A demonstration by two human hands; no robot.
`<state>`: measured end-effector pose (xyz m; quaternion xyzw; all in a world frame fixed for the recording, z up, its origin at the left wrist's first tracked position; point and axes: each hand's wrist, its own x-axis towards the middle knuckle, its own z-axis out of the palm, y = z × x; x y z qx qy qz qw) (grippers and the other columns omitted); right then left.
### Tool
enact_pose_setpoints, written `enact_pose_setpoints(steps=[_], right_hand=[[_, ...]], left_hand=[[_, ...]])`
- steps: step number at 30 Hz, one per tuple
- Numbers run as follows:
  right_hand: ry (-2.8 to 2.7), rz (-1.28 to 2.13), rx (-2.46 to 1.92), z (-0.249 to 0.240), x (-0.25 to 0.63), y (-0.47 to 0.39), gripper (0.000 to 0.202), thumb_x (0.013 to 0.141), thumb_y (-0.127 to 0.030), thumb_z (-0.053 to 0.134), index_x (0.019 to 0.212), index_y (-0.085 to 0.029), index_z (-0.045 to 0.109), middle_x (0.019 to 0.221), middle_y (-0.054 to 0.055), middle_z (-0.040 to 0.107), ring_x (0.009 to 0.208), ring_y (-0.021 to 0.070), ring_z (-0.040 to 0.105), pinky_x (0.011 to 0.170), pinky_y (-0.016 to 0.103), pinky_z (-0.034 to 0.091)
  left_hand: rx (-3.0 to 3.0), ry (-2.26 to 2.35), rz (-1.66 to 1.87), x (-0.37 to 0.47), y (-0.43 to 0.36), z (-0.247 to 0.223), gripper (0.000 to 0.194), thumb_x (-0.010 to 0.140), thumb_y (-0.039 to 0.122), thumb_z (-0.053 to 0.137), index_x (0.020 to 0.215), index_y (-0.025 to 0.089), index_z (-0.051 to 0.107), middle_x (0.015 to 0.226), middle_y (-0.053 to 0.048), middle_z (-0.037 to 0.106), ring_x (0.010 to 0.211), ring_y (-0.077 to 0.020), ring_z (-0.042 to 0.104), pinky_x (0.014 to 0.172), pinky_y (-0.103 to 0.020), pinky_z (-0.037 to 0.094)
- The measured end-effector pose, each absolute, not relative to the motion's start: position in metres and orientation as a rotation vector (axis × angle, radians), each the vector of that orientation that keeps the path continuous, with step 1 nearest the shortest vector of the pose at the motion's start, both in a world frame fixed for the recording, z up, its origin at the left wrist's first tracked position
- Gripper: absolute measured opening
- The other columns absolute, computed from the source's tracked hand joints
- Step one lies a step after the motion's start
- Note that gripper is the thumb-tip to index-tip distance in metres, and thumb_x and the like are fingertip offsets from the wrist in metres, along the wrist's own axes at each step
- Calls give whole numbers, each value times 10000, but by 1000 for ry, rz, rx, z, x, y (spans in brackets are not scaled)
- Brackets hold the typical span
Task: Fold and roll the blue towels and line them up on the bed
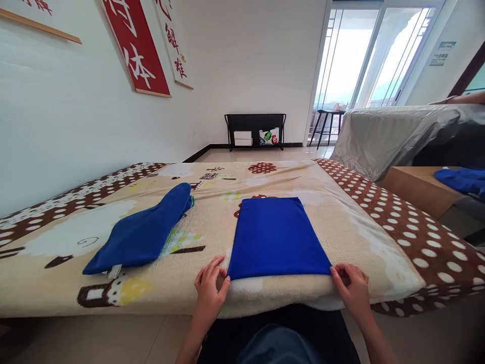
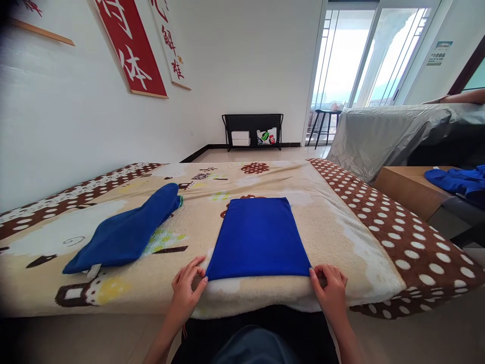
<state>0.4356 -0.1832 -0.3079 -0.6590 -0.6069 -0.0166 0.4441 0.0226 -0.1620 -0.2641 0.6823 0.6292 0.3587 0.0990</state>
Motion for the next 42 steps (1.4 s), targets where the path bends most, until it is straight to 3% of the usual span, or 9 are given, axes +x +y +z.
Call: enact_pose_setpoints(steps=[19, 21, 23, 25, 27, 30, 32, 37, 42], right_hand=[[-1491, -45, -1631, -308, 432, -185, 407, 922, -564, 495, 776, -204, 617, 793, 49, 648, 827, 225, 566, 899, 413, 322], [-1452, 5, -1625, -307, 432, -186, 376, 903, -548, 522, 796, -202, 620, 793, 53, 651, 814, 223, 568, 896, 412, 342], [-1286, 41, -1622, -298, 429, -184, 329, 885, -508, 545, 904, -191, 629, 847, 65, 660, 772, 209, 564, 843, 385, 386], [-1087, 10, -1598, -277, 418, -177, 341, 871, -455, 560, 1057, -173, 609, 981, 93, 665, 767, 200, 566, 790, 360, 417], [-1077, -46, -1542, -249, 398, -163, 362, 875, -406, 558, 1150, -174, 586, 1121, 117, 646, 856, 215, 589, 825, 365, 436], [-1528, 6, -1429, -213, 355, -130, 318, 936, -326, 473, 1194, -203, 611, 1214, 114, 646, 1106, 241, 591, 984, 397, 421], [-1797, 34, -1497, -205, 326, -107, 390, 956, -252, 396, 1294, -195, 581, 1345, 106, 602, 1250, 225, 541, 1051, 392, 396], [-1955, 67, -1627, -238, 289, -87, 471, 964, -221, 373, 1396, -124, 533, 1471, 133, 510, 1386, 239, 454, 1125, 423, 340], [-2014, 51, -1720, -256, 293, -101, 483, 1002, -281, 341, 1456, -208, 487, 1543, 82, 418, 1461, 209, 348, 1192, 435, 232]], left_hand=[[2021, 1849, 1075, 25, -164, -263, 139, 856, 331, 480, 803, 232, 561, 1384, -65, 597, 1350, -302, 465, 1149, -560, 235], [2003, 1846, 1113, 23, -165, -266, 156, 852, 311, 492, 955, 236, 582, 1381, -79, 595, 1333, -301, 483, 1144, -565, 250], [1988, 1836, 1158, 26, -166, -259, 371, 844, 266, 489, 1211, 231, 526, 1394, -100, 577, 1326, -294, 496, 1137, -558, 278], [2045, 1797, 1167, 37, -165, -240, 503, 839, 213, 467, 1341, 225, 454, 1433, -112, 539, 1351, -287, 478, 1135, -543, 293], [2178, 1702, 1128, 57, -156, -213, 477, 848, 166, 430, 1315, 232, 496, 1482, -102, 494, 1399, -273, 430, 1146, -518, 290], [2373, 1513, 1031, 99, -126, -178, 525, 858, 91, 355, 1346, 225, 497, 1539, -76, 442, 1448, -205, 369, 1165, -444, 300], [2482, 1501, 877, 127, -102, -173, 591, 855, 62, 336, 1421, 187, 451, 1574, -79, 397, 1476, -171, 321, 1184, -397, 292], [2552, 1674, 495, 165, -73, -216, 521, 958, 183, 321, 1463, 118, 435, 1560, -128, 409, 1471, -226, 342, 1182, -462, 313], [2575, 1698, 458, 164, -85, -239, 514, 1000, 267, 288, 1490, 179, 415, 1596, -74, 348, 1499, -216, 277, 1219, -503, 237]])
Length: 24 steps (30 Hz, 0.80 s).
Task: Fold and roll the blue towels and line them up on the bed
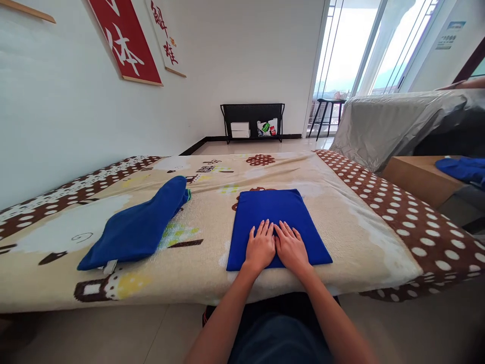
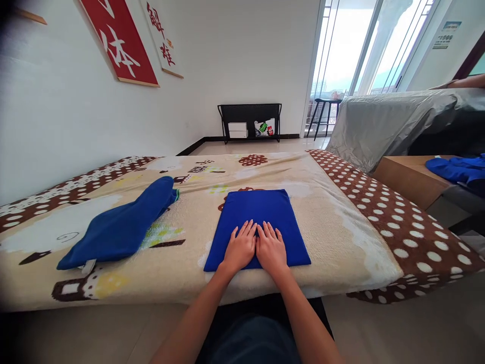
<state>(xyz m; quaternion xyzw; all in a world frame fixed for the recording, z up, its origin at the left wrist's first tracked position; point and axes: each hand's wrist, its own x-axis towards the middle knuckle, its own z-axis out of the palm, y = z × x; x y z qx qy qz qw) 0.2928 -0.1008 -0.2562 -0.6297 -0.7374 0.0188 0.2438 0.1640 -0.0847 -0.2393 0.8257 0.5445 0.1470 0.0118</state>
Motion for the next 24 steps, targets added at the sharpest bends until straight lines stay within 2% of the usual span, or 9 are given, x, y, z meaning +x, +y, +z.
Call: enact_pose_setpoints(steps=[7, 10, 17, 24], right_hand=[[-1988, -63, -1884, -253, 311, -109, 552, 1010, -481, 356, 1478, -205, 455, 1560, 76, 391, 1471, 224, 329, 1192, 463, 226], [-1969, -114, -1887, -258, 328, -113, 571, 1012, -514, 343, 1481, -205, 451, 1553, 75, 404, 1467, 228, 336, 1193, 467, 220], [-1907, -279, -1786, -274, 354, -139, 521, 1025, -450, 329, 1441, -190, 505, 1496, 67, 484, 1426, 217, 407, 1181, 428, 254], [-1757, -507, -1648, -297, 358, -160, 463, 1000, -367, 431, 1417, -190, 526, 1453, 69, 533, 1378, 232, 473, 1157, 441, 297]], left_hand=[[2549, 1848, 476, 148, -100, -236, 545, 1017, 465, 282, 1514, 264, 378, 1597, -37, 348, 1494, -227, 291, 1211, -538, 252], [2536, 1892, 480, 136, -108, -237, 560, 1016, 508, 272, 1513, 275, 382, 1594, -33, 352, 1492, -235, 297, 1207, -540, 263], [2553, 2005, 596, 111, -132, -246, 569, 1016, 493, 311, 1507, 218, 401, 1578, -58, 377, 1475, -248, 334, 1207, -502, 286], [2612, 2022, 721, 93, -158, -261, 546, 1012, 416, 380, 1527, 235, 359, 1595, -36, 340, 1475, -244, 334, 1194, -481, 323]])
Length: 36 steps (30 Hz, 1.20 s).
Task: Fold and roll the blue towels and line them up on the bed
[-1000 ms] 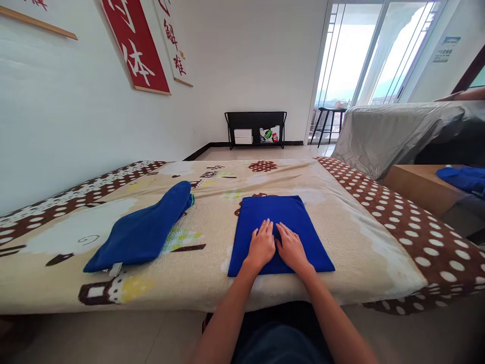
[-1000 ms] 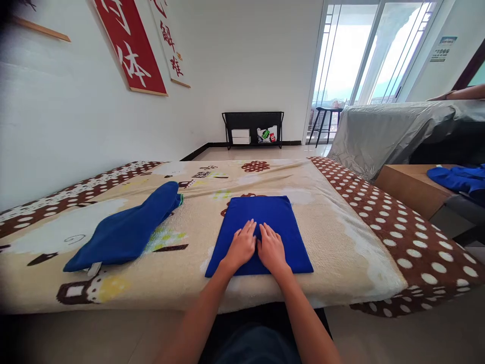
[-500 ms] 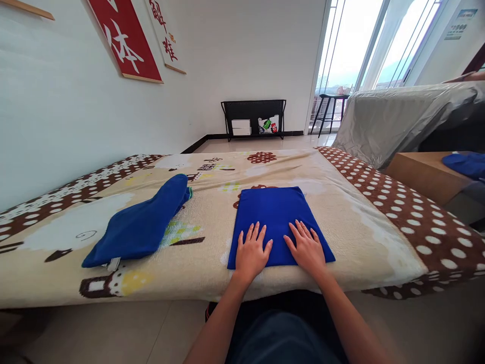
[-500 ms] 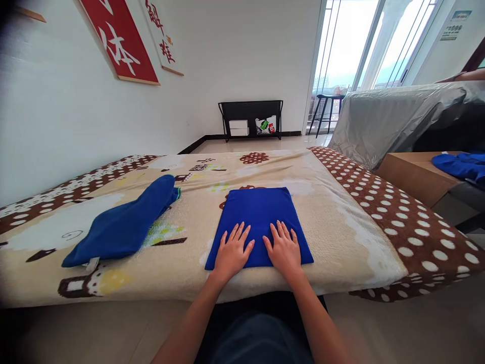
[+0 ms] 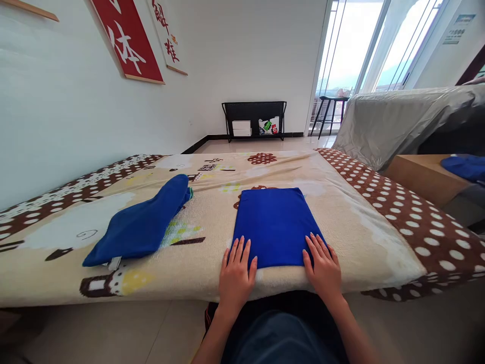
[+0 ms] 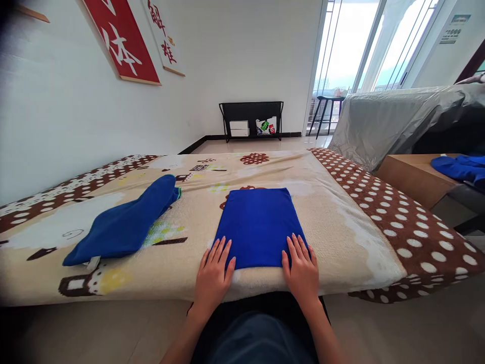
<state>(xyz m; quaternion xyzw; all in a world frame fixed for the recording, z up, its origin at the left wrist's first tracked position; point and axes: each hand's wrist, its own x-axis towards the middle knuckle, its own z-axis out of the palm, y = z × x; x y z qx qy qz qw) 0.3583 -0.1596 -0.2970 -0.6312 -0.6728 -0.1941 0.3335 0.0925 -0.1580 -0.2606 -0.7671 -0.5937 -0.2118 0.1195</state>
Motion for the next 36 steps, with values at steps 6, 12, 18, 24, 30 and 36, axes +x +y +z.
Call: enact_pose_setpoints(steps=[6, 12, 18, 24, 30, 36], right_hand=[[-1648, -521, -1507, -291, 361, -172, 305, 976, -290, 493, 1223, -204, 649, 1271, 58, 678, 1226, 223, 615, 1183, 494, 255], [-1837, -355, -1307, -252, 313, -157, 291, 977, -179, 456, 1173, -199, 670, 1270, 46, 680, 1221, 180, 617, 1111, 384, 368], [-2045, -165, -1485, -261, 288, -146, 444, 997, -171, 331, 1357, -197, 589, 1435, 40, 548, 1369, 178, 485, 1161, 369, 316], [-1949, -293, -1610, -279, 301, -166, 449, 1014, -290, 369, 1423, -193, 528, 1488, 37, 483, 1417, 205, 424, 1204, 412, 245], [-1804, -328, -1725, -286, 341, -186, 485, 1014, -381, 373, 1415, -161, 532, 1448, 65, 534, 1397, 222, 451, 1192, 427, 276], [-1898, -197, -1806, -256, 353, -163, 463, 1002, -354, 344, 1325, -150, 605, 1401, 85, 583, 1354, 220, 502, 1140, 411, 353]], left_hand=[[-2272, -1750, -650, 87, -169, -256, 524, 1022, 276, 335, 1544, 237, 306, 1559, -67, 406, 1439, -253, 400, 1201, -578, 270], [-2593, -1530, -615, 137, -153, -225, 554, 992, 142, 279, 1546, 138, 285, 1583, -81, 367, 1477, -180, 325, 1198, -419, 339], [-2589, -1651, -550, 161, -140, -234, 513, 1016, 245, 270, 1512, 173, 381, 1584, -51, 364, 1488, -192, 304, 1224, -444, 284], [-2406, -1733, -565, 138, -163, -248, 539, 1018, 465, 325, 1531, 302, 343, 1615, -14, 286, 1503, -249, 270, 1219, -534, 260], [-2351, -1839, -482, 97, -181, -243, 600, 1015, 503, 312, 1518, 182, 381, 1581, -87, 353, 1469, -258, 346, 1191, -485, 341], [-2401, -1823, -449, 103, -164, -220, 544, 1027, 414, 281, 1471, 151, 454, 1539, -97, 429, 1467, -247, 351, 1213, -502, 285]])
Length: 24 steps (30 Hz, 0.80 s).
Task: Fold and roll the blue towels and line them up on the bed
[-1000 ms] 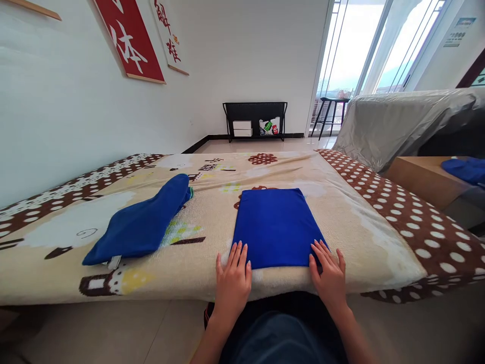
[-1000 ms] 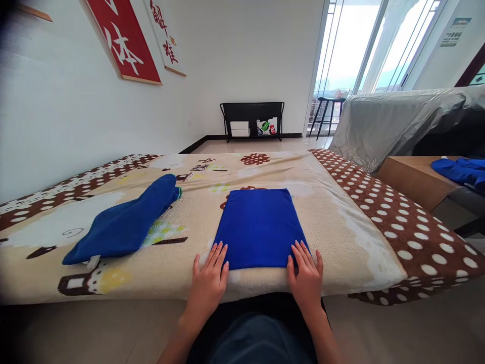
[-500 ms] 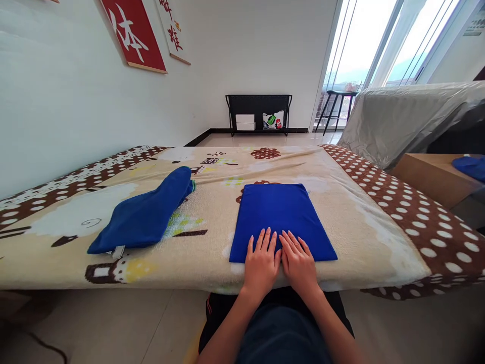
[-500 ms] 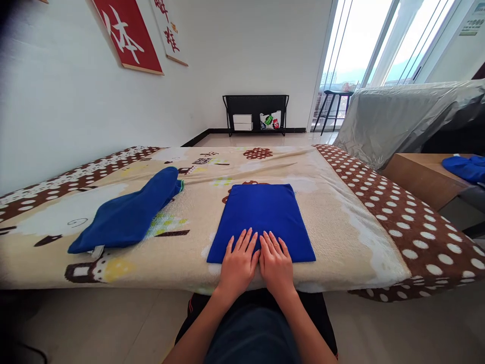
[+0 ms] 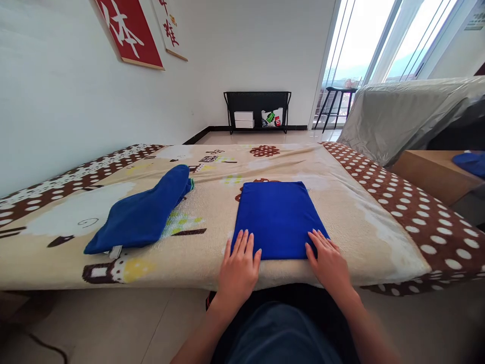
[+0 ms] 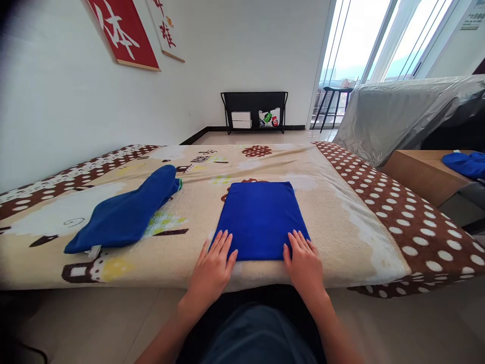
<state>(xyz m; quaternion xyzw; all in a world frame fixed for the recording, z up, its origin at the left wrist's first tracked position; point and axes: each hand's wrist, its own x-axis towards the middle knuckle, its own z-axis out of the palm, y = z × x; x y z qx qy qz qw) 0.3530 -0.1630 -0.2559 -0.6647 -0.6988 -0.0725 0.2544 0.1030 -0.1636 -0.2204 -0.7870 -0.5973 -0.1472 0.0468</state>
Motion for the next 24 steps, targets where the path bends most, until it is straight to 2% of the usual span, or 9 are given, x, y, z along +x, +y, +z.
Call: enact_pose_setpoints(steps=[2, 5, 8, 11, 14, 18, 20, 22, 24], right_hand=[[-2055, -93, -1722, -243, 338, -136, 463, 992, -302, 337, 1368, -165, 570, 1471, 67, 515, 1407, 195, 437, 1154, 386, 337], [-2195, 46, -1670, -235, 314, -92, 491, 977, -242, 329, 1429, -178, 508, 1524, 44, 452, 1448, 155, 369, 1175, 345, 301], [-2166, 72, -1728, -241, 308, -66, 496, 997, -299, 319, 1456, -198, 477, 1546, 42, 421, 1461, 159, 345, 1193, 367, 266], [-2013, 44, -1882, -252, 327, -65, 583, 1010, -437, 296, 1488, -129, 424, 1568, 116, 371, 1483, 238, 302, 1203, 471, 218], [-1817, -15, -2088, -259, 349, -74, 703, 997, -526, 274, 1503, -49, 378, 1570, 186, 338, 1479, 300, 295, 1186, 516, 224], [-1786, -65, -2180, -256, 357, -76, 743, 990, -505, 289, 1473, 52, 380, 1540, 276, 340, 1463, 378, 297, 1174, 563, 204], [-1897, -38, -2108, -252, 352, -70, 709, 993, -479, 295, 1492, 19, 366, 1560, 248, 322, 1489, 351, 251, 1195, 538, 174], [-2109, 72, -1933, -247, 344, -60, 667, 997, -462, 299, 1534, -67, 325, 1598, 173, 289, 1516, 288, 199, 1216, 484, 166], [-2305, 208, -1743, -244, 334, -47, 626, 996, -429, 316, 1552, -141, 308, 1616, 106, 276, 1523, 233, 182, 1225, 434, 177]], left_hand=[[-2520, -1747, -429, 126, -138, -216, 520, 1017, 286, 259, 1494, 145, 412, 1574, -84, 375, 1482, -213, 320, 1215, -457, 286], [-2642, -1713, -361, 159, -91, -218, 558, 971, 168, 265, 1514, 84, 355, 1601, -119, 317, 1495, -208, 287, 1216, -427, 275], [-2652, -1729, -346, 165, -58, -227, 546, 993, 258, 280, 1521, 143, 361, 1608, -86, 313, 1501, -200, 272, 1225, -442, 247], [-2550, -1828, -377, 140, -49, -234, 586, 1012, 460, 260, 1531, 202, 347, 1619, -82, 288, 1514, -235, 235, 1227, -524, 192], [-2369, -2016, -363, 107, -57, -236, 677, 995, 554, 254, 1542, 160, 313, 1629, -134, 246, 1513, -270, 235, 1212, -546, 206], [-2263, -2102, -237, 95, -68, -228, 683, 997, 491, 263, 1515, 51, 336, 1598, -206, 289, 1490, -294, 291, 1218, -563, 163], [-2241, -2055, -186, 103, -68, -221, 632, 987, 404, 300, 1487, 25, 379, 1585, -225, 307, 1501, -319, 254, 1222, -587, 82], [-2341, -1905, -184, 117, -60, -217, 602, 963, 321, 330, 1494, 40, 374, 1612, -198, 258, 1528, -319, 160, 1229, -574, 20], [-2593, -1700, -167, 132, -45, -216, 619, 946, 274, 327, 1534, 81, 305, 1643, -143, 196, 1540, -280, 111, 1241, -525, 51]])
